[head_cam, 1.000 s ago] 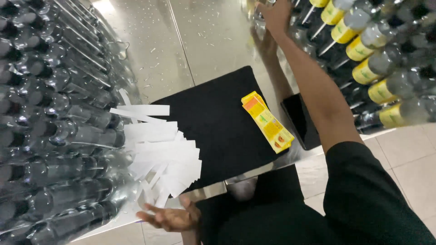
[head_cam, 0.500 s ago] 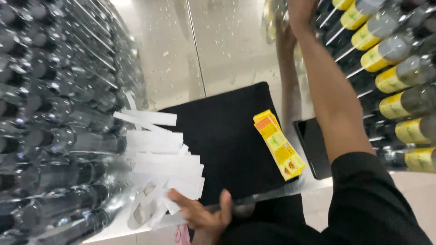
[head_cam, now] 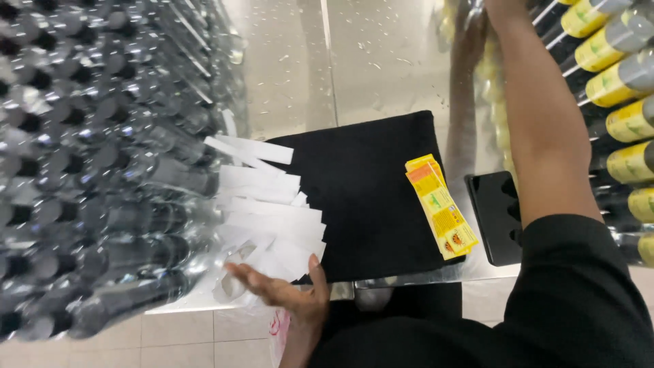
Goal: Manually peeling adhesive labels from a backing and applying them to plastic bottles at a workstation.
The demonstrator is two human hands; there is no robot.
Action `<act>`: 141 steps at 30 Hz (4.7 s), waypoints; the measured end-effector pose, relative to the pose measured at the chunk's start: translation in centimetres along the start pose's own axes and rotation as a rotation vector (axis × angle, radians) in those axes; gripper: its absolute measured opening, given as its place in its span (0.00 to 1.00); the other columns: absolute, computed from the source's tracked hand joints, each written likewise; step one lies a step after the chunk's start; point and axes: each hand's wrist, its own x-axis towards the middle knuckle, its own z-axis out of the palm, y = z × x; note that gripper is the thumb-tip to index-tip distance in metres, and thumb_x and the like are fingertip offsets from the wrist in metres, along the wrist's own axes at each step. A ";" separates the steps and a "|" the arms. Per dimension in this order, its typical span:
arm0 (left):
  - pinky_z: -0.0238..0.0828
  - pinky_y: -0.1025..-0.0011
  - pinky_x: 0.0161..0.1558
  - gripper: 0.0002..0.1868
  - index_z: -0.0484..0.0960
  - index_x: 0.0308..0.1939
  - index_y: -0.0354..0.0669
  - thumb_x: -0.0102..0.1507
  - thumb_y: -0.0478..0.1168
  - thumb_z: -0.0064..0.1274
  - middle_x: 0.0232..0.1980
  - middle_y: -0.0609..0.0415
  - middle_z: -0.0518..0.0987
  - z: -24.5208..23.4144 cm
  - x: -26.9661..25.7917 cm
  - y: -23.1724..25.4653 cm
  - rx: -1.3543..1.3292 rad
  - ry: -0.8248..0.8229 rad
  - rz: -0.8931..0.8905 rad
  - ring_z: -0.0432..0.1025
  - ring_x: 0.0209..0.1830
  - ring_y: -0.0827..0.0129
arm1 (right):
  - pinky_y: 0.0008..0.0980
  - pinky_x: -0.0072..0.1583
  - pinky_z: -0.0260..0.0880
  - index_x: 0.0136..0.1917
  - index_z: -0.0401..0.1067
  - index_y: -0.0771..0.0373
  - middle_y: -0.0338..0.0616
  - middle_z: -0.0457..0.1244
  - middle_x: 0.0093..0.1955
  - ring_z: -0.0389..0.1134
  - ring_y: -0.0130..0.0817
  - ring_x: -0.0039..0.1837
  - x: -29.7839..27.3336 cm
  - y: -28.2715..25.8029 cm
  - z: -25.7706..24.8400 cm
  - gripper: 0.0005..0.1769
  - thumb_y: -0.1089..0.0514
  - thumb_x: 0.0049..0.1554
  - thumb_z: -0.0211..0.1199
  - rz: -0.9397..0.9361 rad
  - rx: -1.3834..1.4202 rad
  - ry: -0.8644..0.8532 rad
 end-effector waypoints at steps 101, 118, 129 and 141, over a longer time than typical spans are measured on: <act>0.72 0.47 0.74 0.24 0.66 0.76 0.39 0.75 0.37 0.48 0.72 0.43 0.73 3.4 1.1 6.3 -0.646 -0.552 -0.404 0.70 0.75 0.44 | 0.44 0.66 0.75 0.61 0.83 0.54 0.41 0.75 0.55 0.78 0.39 0.59 -43.6 -16.2 -26.1 0.12 0.61 0.64 0.73 -0.214 0.125 -0.032; 0.85 0.55 0.57 0.26 0.78 0.70 0.39 0.72 0.49 0.60 0.55 0.41 0.79 5.0 3.4 9.3 -0.944 -0.641 -0.708 0.81 0.55 0.54 | 0.48 0.58 0.75 0.59 0.81 0.65 0.55 0.72 0.53 0.73 0.46 0.57 -42.7 -18.6 -34.7 0.12 0.61 0.62 0.75 0.393 1.250 -0.233; 0.88 0.59 0.49 0.17 0.84 0.60 0.36 0.71 0.42 0.62 0.53 0.42 0.83 5.0 1.3 11.5 -0.970 -0.689 -0.717 0.83 0.51 0.58 | 0.47 0.63 0.77 0.68 0.80 0.65 0.55 0.70 0.66 0.74 0.55 0.64 -43.0 -19.1 -31.5 0.21 0.55 0.65 0.75 -0.282 0.649 0.234; 0.89 0.56 0.46 0.16 0.86 0.56 0.32 0.73 0.43 0.61 0.43 0.36 0.84 4.7 1.6 12.2 -1.024 -0.731 -0.790 0.85 0.44 0.53 | 0.45 0.54 0.81 0.63 0.82 0.64 0.56 0.75 0.56 0.79 0.50 0.59 -43.2 -20.1 -34.5 0.15 0.59 0.64 0.73 0.167 1.149 -0.143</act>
